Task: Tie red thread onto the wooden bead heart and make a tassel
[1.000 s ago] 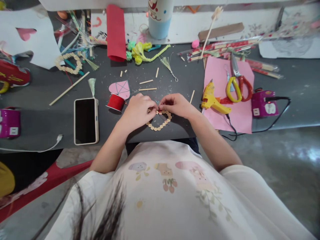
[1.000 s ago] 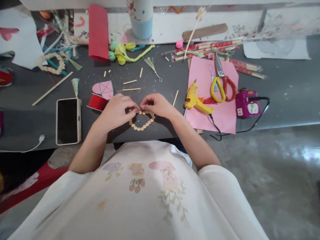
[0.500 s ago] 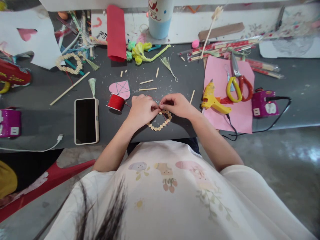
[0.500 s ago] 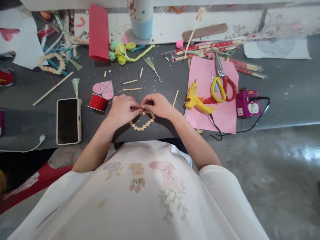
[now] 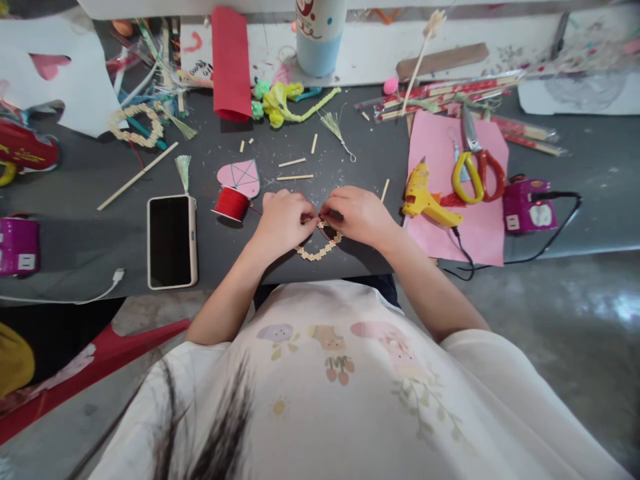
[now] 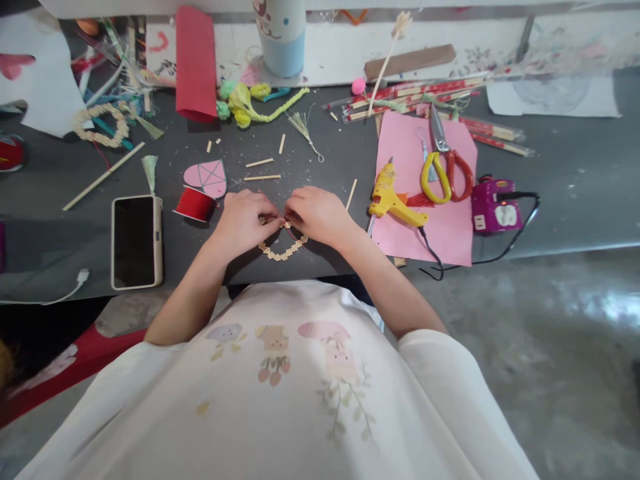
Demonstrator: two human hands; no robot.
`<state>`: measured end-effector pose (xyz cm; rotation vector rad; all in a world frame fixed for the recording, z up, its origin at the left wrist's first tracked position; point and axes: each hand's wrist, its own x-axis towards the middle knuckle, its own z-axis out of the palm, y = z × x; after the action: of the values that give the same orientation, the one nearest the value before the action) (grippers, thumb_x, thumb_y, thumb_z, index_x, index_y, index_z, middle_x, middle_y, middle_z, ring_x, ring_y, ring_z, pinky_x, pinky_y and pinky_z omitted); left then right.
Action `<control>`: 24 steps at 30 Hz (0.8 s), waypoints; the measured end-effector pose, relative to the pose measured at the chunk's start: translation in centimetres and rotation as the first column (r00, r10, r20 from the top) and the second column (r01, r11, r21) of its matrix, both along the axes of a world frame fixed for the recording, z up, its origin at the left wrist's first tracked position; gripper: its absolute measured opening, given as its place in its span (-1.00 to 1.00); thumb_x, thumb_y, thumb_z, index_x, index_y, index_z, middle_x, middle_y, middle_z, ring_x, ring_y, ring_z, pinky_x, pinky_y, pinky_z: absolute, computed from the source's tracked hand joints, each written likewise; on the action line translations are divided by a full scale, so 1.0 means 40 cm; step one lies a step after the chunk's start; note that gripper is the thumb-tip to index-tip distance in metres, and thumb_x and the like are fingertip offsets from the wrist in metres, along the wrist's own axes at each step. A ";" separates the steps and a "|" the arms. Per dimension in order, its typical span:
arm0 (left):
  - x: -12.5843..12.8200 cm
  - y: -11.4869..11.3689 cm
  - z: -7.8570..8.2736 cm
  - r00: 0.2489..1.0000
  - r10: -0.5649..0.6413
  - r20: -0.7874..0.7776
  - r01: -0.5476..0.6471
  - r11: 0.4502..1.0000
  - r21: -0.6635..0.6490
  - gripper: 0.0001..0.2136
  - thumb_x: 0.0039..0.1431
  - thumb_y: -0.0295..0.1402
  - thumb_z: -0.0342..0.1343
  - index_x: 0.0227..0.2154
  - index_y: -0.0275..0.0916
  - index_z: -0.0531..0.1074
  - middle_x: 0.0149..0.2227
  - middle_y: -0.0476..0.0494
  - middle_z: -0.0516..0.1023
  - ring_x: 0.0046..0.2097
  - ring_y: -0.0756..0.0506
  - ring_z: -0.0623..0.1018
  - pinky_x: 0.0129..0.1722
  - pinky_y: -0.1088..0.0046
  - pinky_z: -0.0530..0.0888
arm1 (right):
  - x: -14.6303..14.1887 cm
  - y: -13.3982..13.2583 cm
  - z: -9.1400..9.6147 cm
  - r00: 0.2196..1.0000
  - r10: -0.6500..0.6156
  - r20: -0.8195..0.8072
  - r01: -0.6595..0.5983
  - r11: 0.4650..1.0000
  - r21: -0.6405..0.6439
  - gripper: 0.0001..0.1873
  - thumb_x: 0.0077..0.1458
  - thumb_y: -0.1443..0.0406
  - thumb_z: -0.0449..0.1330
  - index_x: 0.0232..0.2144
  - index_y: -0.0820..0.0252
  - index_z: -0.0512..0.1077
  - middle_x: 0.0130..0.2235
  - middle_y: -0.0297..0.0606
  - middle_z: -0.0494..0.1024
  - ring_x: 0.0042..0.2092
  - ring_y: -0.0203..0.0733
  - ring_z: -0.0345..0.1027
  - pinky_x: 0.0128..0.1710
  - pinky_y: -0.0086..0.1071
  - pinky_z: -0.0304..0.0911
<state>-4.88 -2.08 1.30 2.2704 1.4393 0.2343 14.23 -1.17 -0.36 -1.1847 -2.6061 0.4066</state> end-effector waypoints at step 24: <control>-0.003 0.040 0.002 0.995 -0.101 -0.015 0.100 0.994 -0.044 -0.81 0.15 -0.33 0.04 -0.30 -0.16 0.57 -0.26 -0.16 0.56 -0.11 -0.23 0.43 -0.10 0.15 0.23 | 0.004 -0.019 -0.024 0.999 0.026 0.027 -0.031 0.980 0.199 -0.62 0.33 0.27 -0.11 -0.32 0.24 0.48 -0.31 -0.13 0.51 -0.27 -0.17 0.27 -0.40 -0.29 0.02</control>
<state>-4.98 -0.50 1.38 2.3072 1.3217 0.1508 14.39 -1.93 -1.31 -1.0931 -2.6139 0.1325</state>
